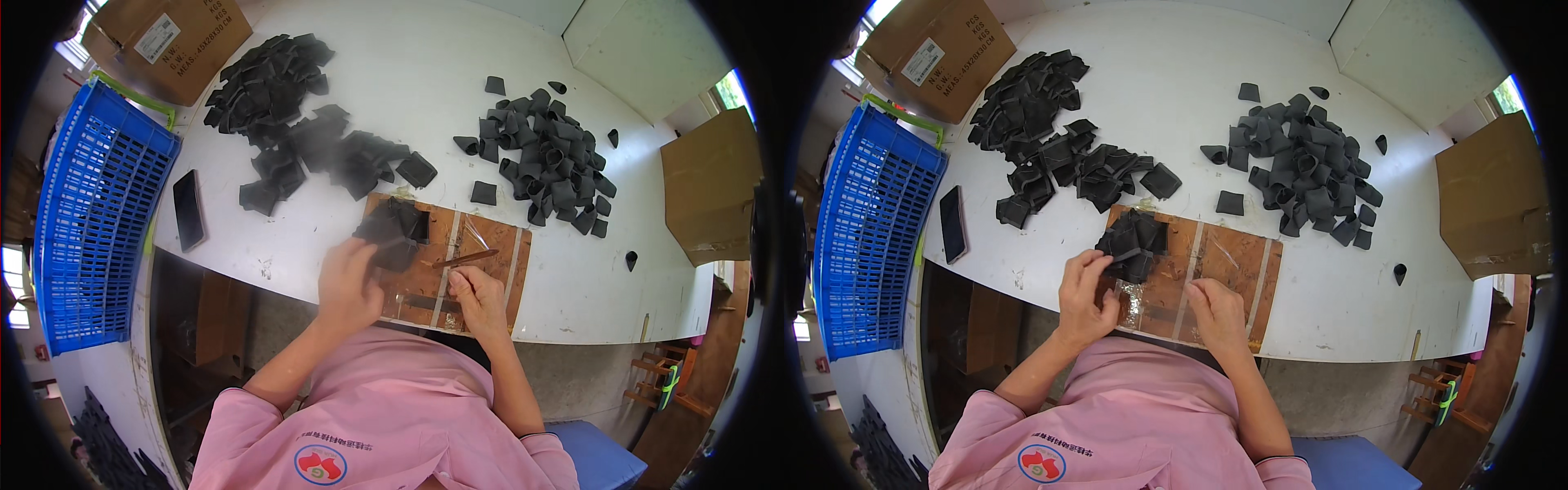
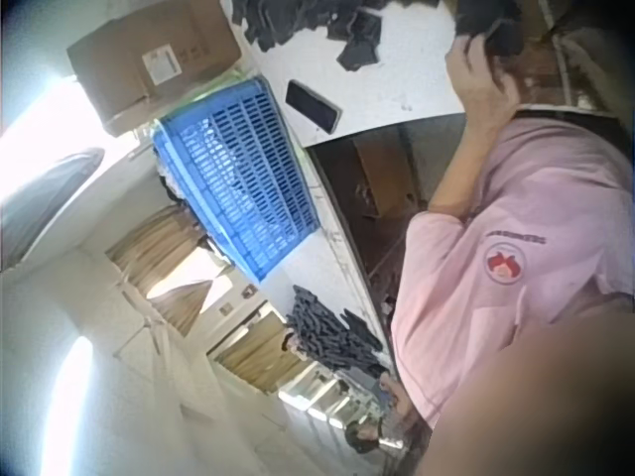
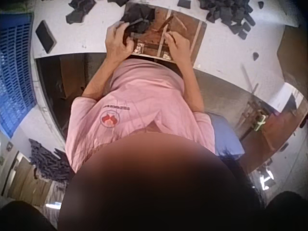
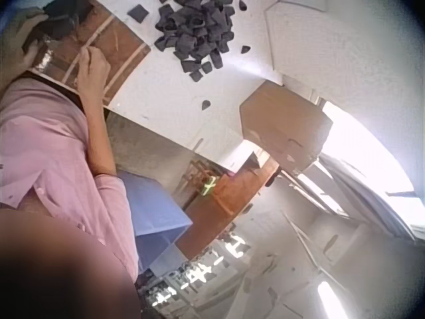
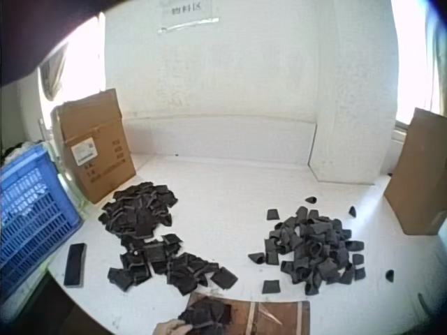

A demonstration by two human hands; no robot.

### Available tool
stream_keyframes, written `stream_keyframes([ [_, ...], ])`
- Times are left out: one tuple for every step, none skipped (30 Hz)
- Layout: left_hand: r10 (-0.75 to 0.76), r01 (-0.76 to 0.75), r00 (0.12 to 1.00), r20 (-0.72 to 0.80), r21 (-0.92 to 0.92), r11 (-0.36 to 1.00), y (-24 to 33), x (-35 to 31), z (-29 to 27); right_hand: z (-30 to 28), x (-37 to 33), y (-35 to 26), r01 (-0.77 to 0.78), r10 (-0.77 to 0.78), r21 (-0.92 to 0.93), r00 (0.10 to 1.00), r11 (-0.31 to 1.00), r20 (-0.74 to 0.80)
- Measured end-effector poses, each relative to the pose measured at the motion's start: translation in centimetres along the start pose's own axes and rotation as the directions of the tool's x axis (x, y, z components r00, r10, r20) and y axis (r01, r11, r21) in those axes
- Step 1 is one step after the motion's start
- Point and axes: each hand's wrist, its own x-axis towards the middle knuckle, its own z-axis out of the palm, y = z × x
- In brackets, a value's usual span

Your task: Manually removing excess material or cleaning small gray rubber/foam parts on a workbench.

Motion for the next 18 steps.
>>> stream_keyframes([
  [-0.005, 0.004, 0.999, -0.032, -0.032, 0.999, -0.2, 0.4, -0.4, 0.0, -0.1, 0.0, -0.002, 0.002, 0.002, 1.0, 1.0, 0.0],
  [-0.005, 0.004, 1.0, -0.029, -0.031, 1.0, 0.0, 1.1, -0.5, -0.2, -0.3, -0.1, -0.042, 0.041, 0.031, 0.999, 0.999, 0.013],
  [-0.09, 0.089, 0.996, -0.014, -0.054, 0.995, 0.1, 1.8, -0.5, -0.2, -0.4, -0.2, -0.08, 0.079, 0.058, 0.997, 0.995, 0.026],
  [-0.173, 0.173, 0.985, 0.004, -0.076, 0.982, 0.1, 2.5, -0.2, -0.2, -0.5, -0.5, -0.082, 0.081, 0.058, 0.996, 0.995, 0.024],
  [-0.168, 0.168, 0.986, 0.023, -0.025, 0.985, 0.0, 3.3, 0.2, -0.2, -0.6, -0.9, -0.103, 0.102, 0.082, 0.995, 0.991, 0.018],
  [-0.166, 0.167, 0.986, 0.024, -0.026, 0.986, -0.4, 3.7, 0.5, -0.2, -0.6, -1.3, -0.123, 0.122, 0.105, 0.992, 0.987, 0.014],
  [-0.167, 0.167, 0.979, 0.117, 0.008, 0.986, -1.0, 3.9, 0.9, -0.3, -0.7, -1.6, -0.124, 0.124, 0.105, 0.992, 0.987, 0.012],
  [-0.169, 0.164, 0.963, 0.209, 0.041, 0.986, -1.2, 4.0, 1.1, -0.3, -0.8, -1.8, -0.1, 0.098, 0.112, 0.995, 0.989, 0.017],
  [-0.106, 0.089, 0.978, 0.181, 0.101, 0.991, -0.9, 4.2, 1.2, -0.5, -1.0, -1.9, -0.079, 0.077, 0.12, 0.997, 0.99, 0.017],
  [-0.102, 0.085, 0.977, 0.188, 0.097, 0.992, -0.6, 4.2, 1.0, -0.7, -1.0, -2.1, -0.085, 0.084, 0.121, 0.996, 0.989, 0.011],
  [-0.081, 0.073, 0.979, 0.185, 0.05, 0.996, -0.3, 4.1, 0.6, -1.0, -1.1, -2.3, -0.094, 0.092, 0.116, 0.996, 0.989, 0.015],
  [-0.061, 0.062, 0.981, 0.182, 0.003, 0.998, -0.1, 4.1, 0.4, -1.1, -1.2, -2.4, -0.103, 0.101, 0.111, 0.995, 0.989, 0.02],
  [-0.058, 0.059, 0.98, 0.189, 0.0, 0.998, 0.1, 4.1, 0.4, -1.2, -1.3, -2.4, -0.108, 0.107, 0.112, 0.994, 0.988, 0.015],
  [-0.033, 0.031, 0.975, 0.221, 0.013, 0.999, 0.2, 4.2, 0.3, -1.1, -1.3, -2.3, -0.129, 0.127, 0.127, 0.992, 0.984, 0.024],
  [-0.012, 0.006, 0.968, 0.249, 0.027, 1.0, 0.4, 4.2, 0.3, -1.1, -1.3, -2.4, -0.146, 0.143, 0.141, 0.989, 0.979, 0.036],
  [-0.013, 0.006, 0.968, 0.251, 0.027, 1.0, 0.1, 4.0, 0.4, -1.1, -1.3, -2.5, -0.148, 0.145, 0.142, 0.989, 0.979, 0.036],
  [0.016, -0.045, 0.954, 0.298, 0.089, 0.995, -0.3, 3.9, 0.7, -1.0, -1.3, -2.7, -0.142, 0.137, 0.121, 0.989, 0.982, 0.048],
  [0.04, -0.097, 0.938, 0.345, 0.15, 0.984, -0.6, 3.8, 0.9, -0.9, -1.3, -2.9, -0.134, 0.128, 0.1, 0.99, 0.986, 0.061],
])
